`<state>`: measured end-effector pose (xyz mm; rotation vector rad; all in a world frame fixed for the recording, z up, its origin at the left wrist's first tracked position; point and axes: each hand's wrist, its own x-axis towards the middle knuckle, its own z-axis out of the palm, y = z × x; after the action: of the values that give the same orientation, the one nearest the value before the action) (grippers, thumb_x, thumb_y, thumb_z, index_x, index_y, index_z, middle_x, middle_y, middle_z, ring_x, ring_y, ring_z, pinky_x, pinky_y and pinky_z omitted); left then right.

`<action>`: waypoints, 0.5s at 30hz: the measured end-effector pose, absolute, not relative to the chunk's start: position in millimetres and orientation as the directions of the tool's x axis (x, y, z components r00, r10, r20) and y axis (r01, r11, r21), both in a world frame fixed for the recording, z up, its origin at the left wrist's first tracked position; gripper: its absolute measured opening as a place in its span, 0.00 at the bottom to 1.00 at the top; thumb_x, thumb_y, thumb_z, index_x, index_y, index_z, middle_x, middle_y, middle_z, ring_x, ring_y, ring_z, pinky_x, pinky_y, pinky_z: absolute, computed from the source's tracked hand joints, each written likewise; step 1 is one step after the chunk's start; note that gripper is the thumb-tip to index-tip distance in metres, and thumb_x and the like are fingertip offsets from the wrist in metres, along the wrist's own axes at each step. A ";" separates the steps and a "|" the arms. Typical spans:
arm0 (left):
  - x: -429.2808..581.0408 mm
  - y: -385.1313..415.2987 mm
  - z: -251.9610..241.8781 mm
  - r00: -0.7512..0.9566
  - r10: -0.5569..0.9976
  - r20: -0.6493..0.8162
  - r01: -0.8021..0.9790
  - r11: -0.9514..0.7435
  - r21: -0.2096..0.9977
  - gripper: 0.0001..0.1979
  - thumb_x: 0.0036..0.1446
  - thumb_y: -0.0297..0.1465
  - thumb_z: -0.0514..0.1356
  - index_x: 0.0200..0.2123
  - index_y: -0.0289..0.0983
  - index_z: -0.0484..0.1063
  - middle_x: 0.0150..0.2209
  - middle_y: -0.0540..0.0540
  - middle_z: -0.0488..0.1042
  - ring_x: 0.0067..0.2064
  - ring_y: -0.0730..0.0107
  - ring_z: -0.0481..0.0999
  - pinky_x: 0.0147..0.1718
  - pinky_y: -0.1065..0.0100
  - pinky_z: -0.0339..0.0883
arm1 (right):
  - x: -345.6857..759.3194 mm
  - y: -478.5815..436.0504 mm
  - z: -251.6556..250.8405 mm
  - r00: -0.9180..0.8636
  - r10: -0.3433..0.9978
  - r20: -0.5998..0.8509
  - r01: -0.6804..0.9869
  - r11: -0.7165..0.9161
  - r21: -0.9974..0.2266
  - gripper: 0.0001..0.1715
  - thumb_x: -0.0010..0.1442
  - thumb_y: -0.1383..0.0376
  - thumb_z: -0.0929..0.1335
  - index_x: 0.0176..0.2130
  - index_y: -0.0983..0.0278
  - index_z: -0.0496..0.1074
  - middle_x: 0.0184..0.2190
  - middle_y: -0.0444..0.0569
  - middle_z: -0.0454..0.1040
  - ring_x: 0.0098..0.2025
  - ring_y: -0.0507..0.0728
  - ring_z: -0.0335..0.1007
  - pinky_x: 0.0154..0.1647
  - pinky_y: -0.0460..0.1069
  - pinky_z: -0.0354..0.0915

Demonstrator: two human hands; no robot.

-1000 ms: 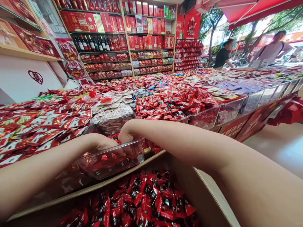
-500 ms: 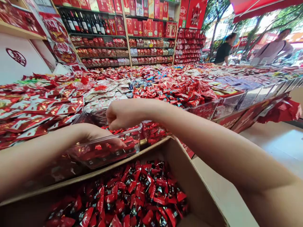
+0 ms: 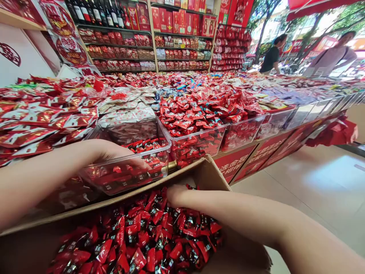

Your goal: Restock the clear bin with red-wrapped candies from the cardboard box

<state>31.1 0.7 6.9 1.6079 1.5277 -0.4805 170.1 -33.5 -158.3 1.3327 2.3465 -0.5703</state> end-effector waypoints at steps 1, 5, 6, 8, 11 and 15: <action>28.9 1.9 5.5 0.193 0.591 -0.783 0.940 0.119 0.321 0.14 0.40 0.42 0.55 0.24 0.40 0.74 0.26 0.46 0.76 0.26 0.62 0.73 0.25 0.67 0.67 | 171.7 -31.8 -156.3 -0.499 0.697 -0.515 0.857 0.484 -0.175 0.16 0.45 0.64 0.65 0.33 0.71 0.72 0.32 0.60 0.72 0.33 0.61 0.69 0.26 0.48 0.62; 23.4 5.8 0.3 0.242 0.453 -0.858 0.905 0.214 0.369 0.12 0.40 0.40 0.54 0.23 0.40 0.73 0.25 0.46 0.76 0.24 0.63 0.73 0.23 0.67 0.66 | 188.7 -36.4 -133.6 -0.632 0.639 -0.438 0.774 0.557 -0.302 0.10 0.48 0.64 0.63 0.30 0.67 0.68 0.30 0.51 0.72 0.32 0.54 0.67 0.26 0.44 0.59; 23.1 6.2 -0.7 0.248 0.438 -0.864 0.898 0.230 0.374 0.12 0.40 0.40 0.54 0.23 0.40 0.73 0.24 0.45 0.76 0.24 0.63 0.73 0.23 0.66 0.66 | 194.2 -39.4 -127.4 -0.666 0.622 -0.411 0.745 0.535 -0.398 0.09 0.49 0.63 0.62 0.29 0.67 0.66 0.28 0.49 0.72 0.30 0.52 0.67 0.24 0.43 0.58; 23.5 6.6 -2.2 0.252 0.426 -0.869 0.890 0.251 0.381 0.11 0.40 0.39 0.54 0.22 0.39 0.73 0.23 0.45 0.75 0.23 0.63 0.72 0.22 0.67 0.66 | 204.2 -46.8 -116.6 -0.716 0.593 -0.369 0.652 0.379 -0.657 0.09 0.50 0.61 0.61 0.26 0.65 0.60 0.22 0.44 0.69 0.24 0.49 0.65 0.20 0.41 0.55; 24.5 6.7 -4.1 0.250 0.433 -0.866 0.884 0.263 0.387 0.11 0.39 0.39 0.55 0.20 0.39 0.72 0.22 0.46 0.75 0.23 0.63 0.72 0.21 0.67 0.66 | 214.7 -61.2 -100.3 -0.730 0.598 -0.332 0.448 0.052 -0.892 0.11 0.52 0.61 0.61 0.25 0.64 0.53 0.20 0.40 0.65 0.21 0.47 0.63 0.18 0.40 0.53; 25.7 6.8 -5.5 0.239 0.466 -0.852 0.884 0.259 0.389 0.09 0.38 0.39 0.56 0.19 0.39 0.71 0.19 0.48 0.74 0.22 0.65 0.72 0.22 0.68 0.65 | 221.9 -80.2 -58.6 -0.732 0.647 -0.213 0.346 0.083 -0.935 0.13 0.50 0.61 0.64 0.23 0.65 0.54 0.18 0.40 0.61 0.21 0.46 0.62 0.16 0.40 0.50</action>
<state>25.7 6.8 -5.5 1.3734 1.3939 -0.4649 221.9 -80.2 -58.6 1.1748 2.4844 -2.0022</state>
